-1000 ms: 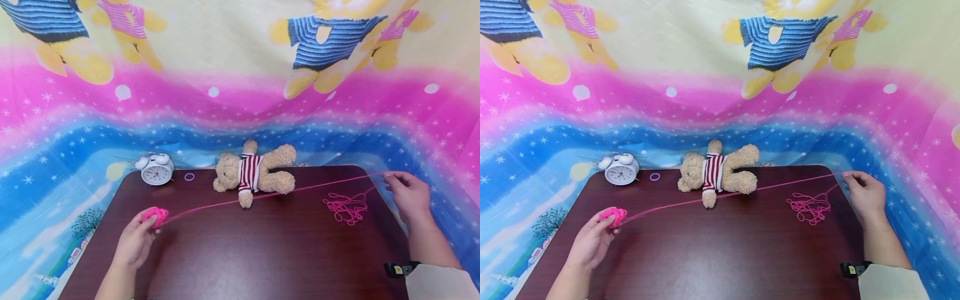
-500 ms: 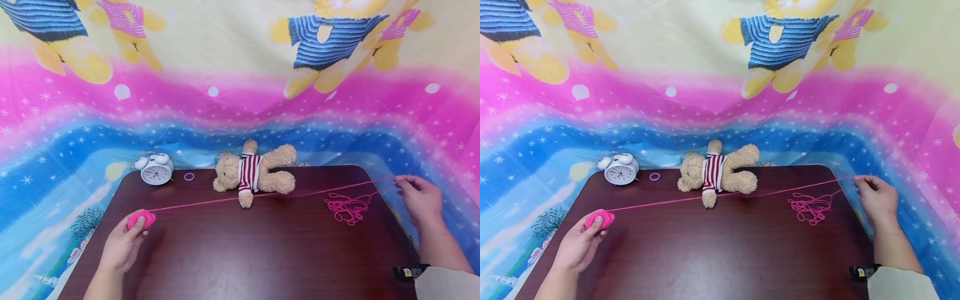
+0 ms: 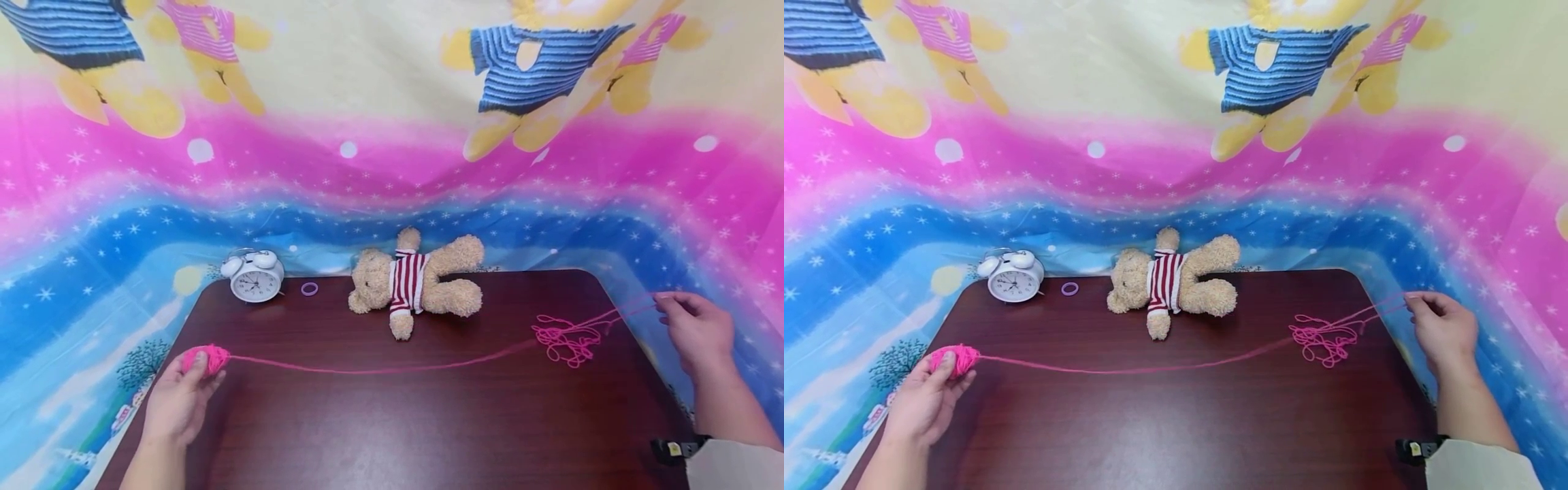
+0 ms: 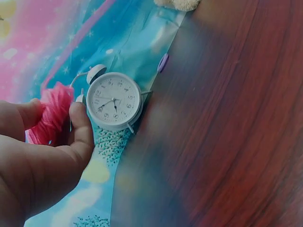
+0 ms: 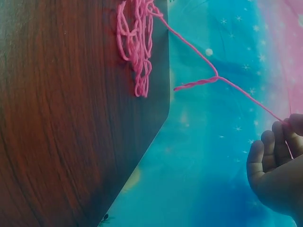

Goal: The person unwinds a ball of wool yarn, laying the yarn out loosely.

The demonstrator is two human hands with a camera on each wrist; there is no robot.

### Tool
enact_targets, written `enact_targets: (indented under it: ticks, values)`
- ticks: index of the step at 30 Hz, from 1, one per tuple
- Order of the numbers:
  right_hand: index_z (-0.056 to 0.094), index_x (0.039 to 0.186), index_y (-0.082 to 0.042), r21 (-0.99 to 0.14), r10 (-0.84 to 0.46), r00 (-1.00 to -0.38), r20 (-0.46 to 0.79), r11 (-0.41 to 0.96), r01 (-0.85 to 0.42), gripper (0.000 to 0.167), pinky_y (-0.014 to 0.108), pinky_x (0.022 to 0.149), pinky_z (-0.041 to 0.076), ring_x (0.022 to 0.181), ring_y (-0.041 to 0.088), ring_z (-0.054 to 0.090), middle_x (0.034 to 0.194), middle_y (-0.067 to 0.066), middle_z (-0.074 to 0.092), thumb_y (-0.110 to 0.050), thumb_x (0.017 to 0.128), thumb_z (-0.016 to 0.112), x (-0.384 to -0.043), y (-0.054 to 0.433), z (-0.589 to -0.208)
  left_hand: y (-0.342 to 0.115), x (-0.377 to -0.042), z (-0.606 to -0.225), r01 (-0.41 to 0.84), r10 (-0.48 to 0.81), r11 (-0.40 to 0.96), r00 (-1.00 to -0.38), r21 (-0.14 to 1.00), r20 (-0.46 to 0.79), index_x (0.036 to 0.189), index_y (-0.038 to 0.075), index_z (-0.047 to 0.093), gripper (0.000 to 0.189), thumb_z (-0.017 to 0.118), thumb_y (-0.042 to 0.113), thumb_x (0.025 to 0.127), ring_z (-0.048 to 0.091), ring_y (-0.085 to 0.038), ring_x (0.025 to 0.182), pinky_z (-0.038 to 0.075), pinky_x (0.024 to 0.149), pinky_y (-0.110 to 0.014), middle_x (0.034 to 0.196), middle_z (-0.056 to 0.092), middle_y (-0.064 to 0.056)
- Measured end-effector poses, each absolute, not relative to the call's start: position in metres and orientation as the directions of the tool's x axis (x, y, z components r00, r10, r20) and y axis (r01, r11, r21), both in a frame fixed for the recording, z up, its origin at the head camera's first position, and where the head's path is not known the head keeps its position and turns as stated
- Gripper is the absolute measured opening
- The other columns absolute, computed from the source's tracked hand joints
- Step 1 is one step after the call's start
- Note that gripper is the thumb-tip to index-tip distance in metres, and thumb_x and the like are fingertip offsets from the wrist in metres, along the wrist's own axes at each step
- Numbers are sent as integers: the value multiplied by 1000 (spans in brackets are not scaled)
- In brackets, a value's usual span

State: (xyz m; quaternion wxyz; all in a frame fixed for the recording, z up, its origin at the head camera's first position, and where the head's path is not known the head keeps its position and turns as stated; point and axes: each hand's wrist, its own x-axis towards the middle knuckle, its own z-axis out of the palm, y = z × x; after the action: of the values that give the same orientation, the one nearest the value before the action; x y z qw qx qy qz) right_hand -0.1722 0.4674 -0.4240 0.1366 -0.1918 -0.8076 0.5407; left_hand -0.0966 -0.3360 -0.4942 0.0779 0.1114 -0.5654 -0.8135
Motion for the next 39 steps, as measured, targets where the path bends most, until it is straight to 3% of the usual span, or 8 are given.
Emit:
enact_targets:
  ticks: [9, 12, 15, 19, 22, 25, 33, 39]
  values:
    - [74, 99, -32, -932, 457, -889, 30, 335, 141, 14, 7, 62, 48, 71, -8, 63, 81, -29, 65, -25, 104, 63, -169, 468, -426, -348, -92, -485, -65, -381, -393, -896, 917, -227, 123, 20, 64, 23, 68, 24, 100, 70, -8, 94, 59, 79, -21, 107, 69, 6]
    - [75, 105, -28, -899, 422, -906, 16, 403, 172, 13, 9, 62, 49, 73, -9, 62, 85, -31, 62, -32, 104, 63, -169, 466, -428, -346, -90, -483, -52, -378, -395, -901, 917, -214, 122, 20, 66, 23, 67, 29, 100, 69, -7, 95, 58, 80, -21, 106, 71, 6]
    - [73, 118, -18, -828, 345, -938, -8, 524, 200, 31, 13, 65, 49, 80, -9, 58, 95, -29, 58, -43, 105, 59, -169, 462, -433, -341, -91, -482, -16, -346, -414, -922, 910, -174, 122, 19, 66, 23, 64, 31, 102, 69, -8, 97, 57, 81, -22, 107, 71, 5]
    - [66, 132, -7, -724, 257, -966, -24, 662, 194, 56, 22, 70, 48, 99, 7, 56, 114, -8, 63, -54, 104, 54, -172, 453, -440, -332, -94, -480, 28, -275, -421, -956, 907, -98, 127, 14, 58, 26, 57, 29, 106, 69, -9, 100, 55, 83, -23, 108, 71, 4]
    - [65, 134, -3, -698, 220, -975, -13, 696, 166, 61, 29, 71, 48, 111, 28, 55, 127, 17, 63, -55, 103, 55, -177, 444, -447, -324, -96, -479, 52, -222, -423, -974, 904, -48, 130, 11, 49, 26, 52, 27, 109, 70, -10, 103, 54, 84, -23, 109, 71, 3]
    - [66, 131, 0, -704, 187, -982, 4, 698, 130, 60, 32, 73, 46, 117, 42, 53, 134, 28, 59, -53, 103, 58, -182, 434, -452, -317, -97, -476, 70, -179, -446, -984, 892, -13, 129, 11, 47, 23, 48, 25, 111, 70, -10, 105, 53, 85, -23, 110, 71, 2]
    - [72, 123, -3, -693, 116, -992, 42, 719, 55, 47, 27, 68, 49, 100, 24, 57, 124, 22, 66, -45, 103, 63, -188, 412, -460, -299, -101, -468, 98, -110, -512, -993, 853, 49, 126, 10, 54, 20, 43, 21, 112, 70, -14, 108, 52, 88, -25, 114, 73, -2]
    - [71, 124, -5, -683, 77, -997, 17, 729, 45, 45, 32, 70, 48, 103, 30, 59, 122, 23, 68, -44, 105, 60, -191, 396, -465, -286, -103, -463, 96, -90, -493, -994, 865, 59, 126, 8, 54, 22, 44, 22, 112, 69, -14, 109, 52, 90, -25, 115, 73, -3]
